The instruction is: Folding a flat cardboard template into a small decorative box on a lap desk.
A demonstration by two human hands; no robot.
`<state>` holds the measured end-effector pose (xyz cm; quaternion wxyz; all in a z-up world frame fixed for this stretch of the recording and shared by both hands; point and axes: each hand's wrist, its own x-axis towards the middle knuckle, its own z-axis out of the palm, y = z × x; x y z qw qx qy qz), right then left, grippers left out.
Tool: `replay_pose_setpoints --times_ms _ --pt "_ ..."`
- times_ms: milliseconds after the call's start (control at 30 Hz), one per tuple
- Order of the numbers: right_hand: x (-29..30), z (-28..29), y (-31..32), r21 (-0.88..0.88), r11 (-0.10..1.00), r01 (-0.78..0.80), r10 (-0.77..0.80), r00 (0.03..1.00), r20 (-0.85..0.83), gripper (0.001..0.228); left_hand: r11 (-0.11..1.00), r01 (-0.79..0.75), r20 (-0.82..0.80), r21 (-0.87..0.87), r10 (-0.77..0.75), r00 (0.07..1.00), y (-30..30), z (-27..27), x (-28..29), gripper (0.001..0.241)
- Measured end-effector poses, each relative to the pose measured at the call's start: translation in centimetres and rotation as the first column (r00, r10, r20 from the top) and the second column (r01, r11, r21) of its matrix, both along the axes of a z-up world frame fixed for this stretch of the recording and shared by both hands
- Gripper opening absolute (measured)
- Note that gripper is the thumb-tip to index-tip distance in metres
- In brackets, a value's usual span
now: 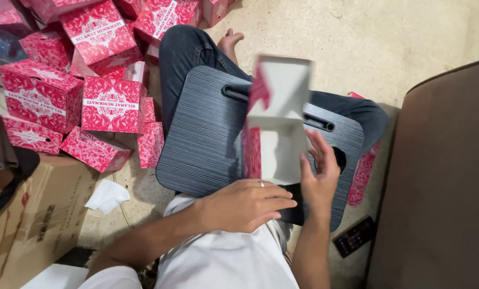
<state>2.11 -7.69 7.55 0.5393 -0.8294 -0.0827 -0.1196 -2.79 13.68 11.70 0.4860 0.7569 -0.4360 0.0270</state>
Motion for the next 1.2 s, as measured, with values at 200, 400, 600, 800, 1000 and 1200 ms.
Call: replay_pose_setpoints --times_ms 200,400,600,800,1000,1200 --pt "2.4 3.2 -1.8 -0.403 0.884 0.235 -0.003 0.868 0.497 0.017 0.994 -0.108 0.1 0.003 0.107 0.989 0.1 1.1 1.5 0.023" --pt "-4.4 1.1 0.3 -0.297 0.935 0.193 -0.031 0.88 0.474 0.056 0.963 -0.075 0.074 0.259 0.058 0.996 0.2 0.3 5.2 0.063" --pt "-5.5 1.0 2.3 -0.476 0.875 0.09 0.077 0.944 0.319 0.029 0.838 -0.056 -0.012 0.543 0.074 0.997 -1.2 -3.4 8.2 0.01" --pt "-5.2 0.0 1.7 -0.333 0.923 0.191 -0.047 0.917 0.396 0.018 0.785 -0.03 -0.172 0.619 0.173 0.97 -1.9 -5.2 9.3 0.012" --pt "-5.1 -0.3 1.9 -0.286 0.941 0.182 -0.039 0.897 0.44 0.018 0.868 0.056 -0.32 0.493 0.12 0.94 0.1 -1.5 8.5 0.015" --pt "-4.9 0.4 1.3 -0.336 0.932 0.135 0.025 0.902 0.431 0.021 0.942 0.064 -0.378 0.33 0.07 0.923 -0.4 -0.1 8.1 0.012"
